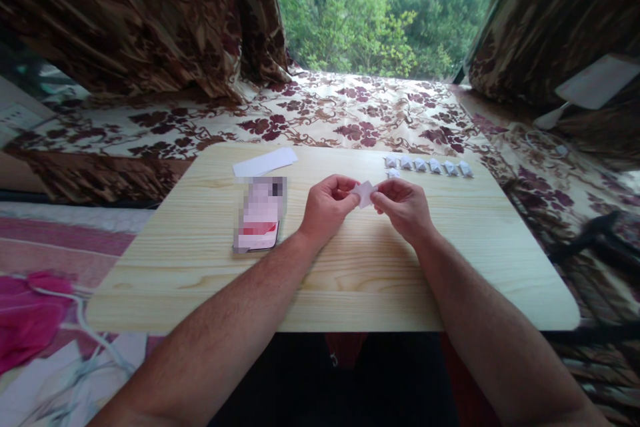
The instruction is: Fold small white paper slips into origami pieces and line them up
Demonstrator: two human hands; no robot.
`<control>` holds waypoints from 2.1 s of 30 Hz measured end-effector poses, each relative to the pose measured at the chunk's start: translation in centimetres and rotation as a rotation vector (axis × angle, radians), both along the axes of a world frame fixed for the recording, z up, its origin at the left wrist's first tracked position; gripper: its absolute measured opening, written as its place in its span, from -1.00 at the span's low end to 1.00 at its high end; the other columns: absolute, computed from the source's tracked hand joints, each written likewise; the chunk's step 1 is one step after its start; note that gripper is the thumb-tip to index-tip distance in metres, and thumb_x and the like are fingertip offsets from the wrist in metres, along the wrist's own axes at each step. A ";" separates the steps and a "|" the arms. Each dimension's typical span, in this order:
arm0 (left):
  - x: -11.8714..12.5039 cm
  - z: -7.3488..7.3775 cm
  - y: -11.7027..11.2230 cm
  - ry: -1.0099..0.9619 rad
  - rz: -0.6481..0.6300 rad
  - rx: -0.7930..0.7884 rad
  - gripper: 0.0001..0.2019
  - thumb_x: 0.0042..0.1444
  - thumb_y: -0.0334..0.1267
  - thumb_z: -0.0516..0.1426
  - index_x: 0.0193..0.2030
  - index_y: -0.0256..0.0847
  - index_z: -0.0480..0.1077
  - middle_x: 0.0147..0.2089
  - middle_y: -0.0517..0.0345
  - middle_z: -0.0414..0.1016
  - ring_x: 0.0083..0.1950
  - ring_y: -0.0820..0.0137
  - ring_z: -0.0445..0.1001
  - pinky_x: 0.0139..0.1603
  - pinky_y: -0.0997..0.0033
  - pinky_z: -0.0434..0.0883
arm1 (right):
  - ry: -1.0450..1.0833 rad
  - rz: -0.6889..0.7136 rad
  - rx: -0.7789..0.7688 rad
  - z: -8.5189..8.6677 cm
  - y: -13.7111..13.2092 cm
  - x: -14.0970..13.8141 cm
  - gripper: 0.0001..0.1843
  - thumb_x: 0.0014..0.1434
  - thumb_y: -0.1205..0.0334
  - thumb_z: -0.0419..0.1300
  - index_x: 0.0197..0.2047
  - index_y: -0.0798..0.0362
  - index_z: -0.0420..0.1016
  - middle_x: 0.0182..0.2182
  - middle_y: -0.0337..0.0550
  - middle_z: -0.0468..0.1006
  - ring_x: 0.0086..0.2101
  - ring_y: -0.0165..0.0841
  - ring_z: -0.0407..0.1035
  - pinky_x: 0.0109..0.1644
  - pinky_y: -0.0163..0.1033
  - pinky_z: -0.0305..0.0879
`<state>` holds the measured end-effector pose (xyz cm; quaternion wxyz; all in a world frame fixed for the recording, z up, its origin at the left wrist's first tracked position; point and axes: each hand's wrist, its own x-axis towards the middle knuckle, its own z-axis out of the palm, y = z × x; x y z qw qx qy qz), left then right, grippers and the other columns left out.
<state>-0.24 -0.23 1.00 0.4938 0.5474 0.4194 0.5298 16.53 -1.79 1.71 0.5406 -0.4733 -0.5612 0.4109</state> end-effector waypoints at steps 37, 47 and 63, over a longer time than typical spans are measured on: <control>0.6 0.0 -0.6 0.018 -0.002 0.076 -0.94 -0.07 -0.38 0.23 -0.39 -0.20 0.48 -0.54 0.30 0.37 -0.50 0.54 0.26 -0.47 0.51 0.21 | -0.016 -0.017 0.060 -0.7 -0.2 -0.7 -0.96 -0.03 0.29 0.27 -0.41 0.03 0.51 -0.55 -0.27 0.45 -0.53 -0.44 0.25 -0.46 -0.28 0.12; 0.5 0.1 -0.5 0.019 -0.018 0.061 -0.93 -0.08 -0.38 0.22 -0.38 -0.19 0.49 -0.55 0.31 0.32 -0.50 0.51 0.27 -0.45 0.50 0.22 | -0.019 0.000 0.061 -0.5 -0.5 -0.7 -0.91 0.00 0.32 0.25 -0.35 0.03 0.55 -0.59 -0.33 0.35 -0.57 -0.48 0.14 -0.48 -0.30 0.01; 0.9 0.0 -0.8 -0.078 -0.008 0.046 -0.91 -0.10 -0.43 0.22 -0.41 -0.20 0.50 -0.56 0.31 0.33 -0.51 0.53 0.24 -0.46 0.50 0.17 | 0.113 -0.048 0.135 -0.9 -0.2 -1.2 -0.85 -0.05 0.42 0.21 -0.43 0.04 0.59 -0.54 -0.30 0.48 -0.51 -0.46 0.24 -0.44 -0.30 0.10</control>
